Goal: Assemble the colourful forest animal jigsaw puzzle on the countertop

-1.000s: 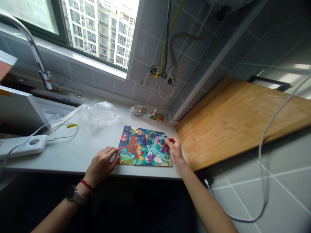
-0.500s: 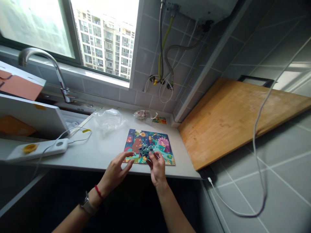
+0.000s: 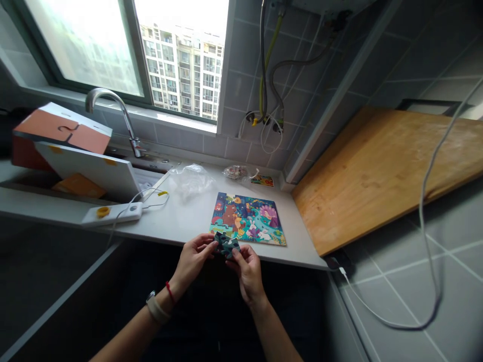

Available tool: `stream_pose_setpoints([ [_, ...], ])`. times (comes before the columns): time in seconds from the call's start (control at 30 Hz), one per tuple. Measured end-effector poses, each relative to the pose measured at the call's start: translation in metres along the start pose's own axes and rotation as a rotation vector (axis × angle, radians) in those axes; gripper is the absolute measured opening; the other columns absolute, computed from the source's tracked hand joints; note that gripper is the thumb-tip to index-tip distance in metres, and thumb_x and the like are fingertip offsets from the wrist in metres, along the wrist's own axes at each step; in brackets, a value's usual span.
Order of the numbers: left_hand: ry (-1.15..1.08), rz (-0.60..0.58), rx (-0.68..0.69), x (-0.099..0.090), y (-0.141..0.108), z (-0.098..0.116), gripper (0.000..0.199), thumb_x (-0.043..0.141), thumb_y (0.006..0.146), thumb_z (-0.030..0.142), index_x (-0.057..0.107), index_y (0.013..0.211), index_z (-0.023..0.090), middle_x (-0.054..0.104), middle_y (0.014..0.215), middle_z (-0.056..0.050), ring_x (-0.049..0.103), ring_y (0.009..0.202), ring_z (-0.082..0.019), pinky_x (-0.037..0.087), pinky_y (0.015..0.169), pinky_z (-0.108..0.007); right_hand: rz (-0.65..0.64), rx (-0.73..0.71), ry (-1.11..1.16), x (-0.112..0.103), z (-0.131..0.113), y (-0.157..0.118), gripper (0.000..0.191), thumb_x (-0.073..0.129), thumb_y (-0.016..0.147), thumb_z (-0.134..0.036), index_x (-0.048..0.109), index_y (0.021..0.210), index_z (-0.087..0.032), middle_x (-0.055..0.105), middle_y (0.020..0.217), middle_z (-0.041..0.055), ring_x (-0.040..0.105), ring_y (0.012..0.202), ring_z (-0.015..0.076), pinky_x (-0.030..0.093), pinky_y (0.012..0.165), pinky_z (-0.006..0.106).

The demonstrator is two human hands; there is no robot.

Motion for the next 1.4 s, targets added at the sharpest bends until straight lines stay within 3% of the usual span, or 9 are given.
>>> stream_pose_setpoints([
  [0.1,-0.008,0.007,-0.067,-0.013,0.002,0.001,0.071,0.084,0.067,0.070,0.075,0.111,0.015,0.082,0.094,-0.012,0.080,0.083,-0.030,0.065,0.066,-0.035,0.059,-0.065,-0.004,-0.019,-0.017,0.005,0.046,0.095,0.069,-0.044,0.064,0.097,-0.025,0.067,0.082,-0.0045,0.070,0.071,0.0154,0.061,0.067,0.030],
  [0.2,-0.011,-0.046,-0.116,-0.017,0.004,0.002,0.079,0.083,0.067,0.072,0.073,0.119,0.014,0.082,0.099,-0.015,0.080,0.092,-0.033,0.066,0.072,-0.039,0.135,-0.209,-0.089,-0.051,-0.050,0.019,0.051,0.091,0.072,-0.043,0.066,0.114,-0.028,0.067,0.085,-0.0045,0.070,0.067,0.0166,0.060,0.065,0.031],
  [0.37,0.021,-0.070,-0.119,-0.016,0.014,0.004,0.074,0.087,0.064,0.068,0.071,0.111,0.013,0.081,0.101,-0.016,0.081,0.086,-0.031,0.067,0.069,-0.039,0.340,-0.555,-0.623,-0.112,-0.130,0.048,0.040,0.072,0.082,-0.054,0.077,0.101,-0.018,0.074,0.082,0.0066,0.067,0.071,0.0217,0.058,0.067,0.035],
  [0.5,0.126,-0.032,-0.073,-0.009,0.030,0.005,0.062,0.085,0.066,0.067,0.070,0.095,0.014,0.080,0.089,-0.012,0.081,0.082,-0.032,0.066,0.066,-0.037,0.450,-0.681,-0.886,-0.144,-0.164,0.075,0.049,0.063,0.082,-0.057,0.079,0.099,-0.014,0.080,0.100,0.0179,0.073,0.086,0.0292,0.060,0.074,0.040],
  [0.6,0.191,-0.018,-0.074,-0.001,0.040,-0.002,0.054,0.085,0.067,0.064,0.069,0.086,0.015,0.079,0.082,-0.010,0.081,0.077,-0.031,0.066,0.063,-0.035,0.454,-0.704,-0.988,-0.156,-0.165,0.091,0.054,0.060,0.083,-0.059,0.082,0.101,-0.014,0.081,0.099,0.0191,0.074,0.089,0.0309,0.061,0.082,0.044],
  [0.77,0.310,0.005,-0.061,0.008,0.048,-0.014,0.042,0.079,0.072,0.058,0.073,0.083,0.018,0.078,0.077,-0.006,0.079,0.066,-0.026,0.063,0.054,-0.032,0.430,-0.604,-0.956,-0.175,-0.143,0.107,0.055,0.060,0.085,-0.059,0.082,0.109,-0.014,0.080,0.109,0.0200,0.077,0.092,0.0314,0.062,0.087,0.045],
  [0.9,0.438,0.020,-0.020,0.012,0.049,-0.012,0.034,0.074,0.078,0.055,0.075,0.084,0.021,0.078,0.076,-0.004,0.074,0.057,-0.023,0.055,0.044,-0.028,0.408,-0.564,-0.977,-0.178,-0.136,0.111,0.052,0.060,0.085,-0.057,0.082,0.107,-0.015,0.081,0.104,0.0186,0.077,0.087,0.0307,0.061,0.087,0.045],
  [1.1,0.621,-0.007,0.104,0.022,0.050,0.000,0.029,0.073,0.083,0.052,0.078,0.086,0.023,0.078,0.080,-0.003,0.070,0.057,-0.019,0.057,0.061,-0.031,0.378,-0.614,-1.059,-0.169,-0.138,0.108,0.045,0.060,0.085,-0.054,0.083,0.102,-0.019,0.081,0.097,0.0149,0.075,0.087,0.0298,0.060,0.090,0.045],
  [1.4,0.813,-0.143,0.154,0.028,0.052,0.002,0.042,0.078,0.079,0.050,0.078,0.111,0.024,0.074,0.073,0.000,0.067,0.062,-0.020,0.051,0.066,-0.031,0.336,-0.626,-1.088,-0.161,-0.137,0.107,0.041,0.058,0.087,-0.051,0.083,0.099,-0.021,0.082,0.094,0.0130,0.074,0.087,0.0294,0.060,0.088,0.044],
])
Point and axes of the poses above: each hand's wrist, its own y-axis towards the middle knuckle, its own x-axis out of the palm, z = x × y, the point moved 10 cm from there along y, towards the middle knuckle
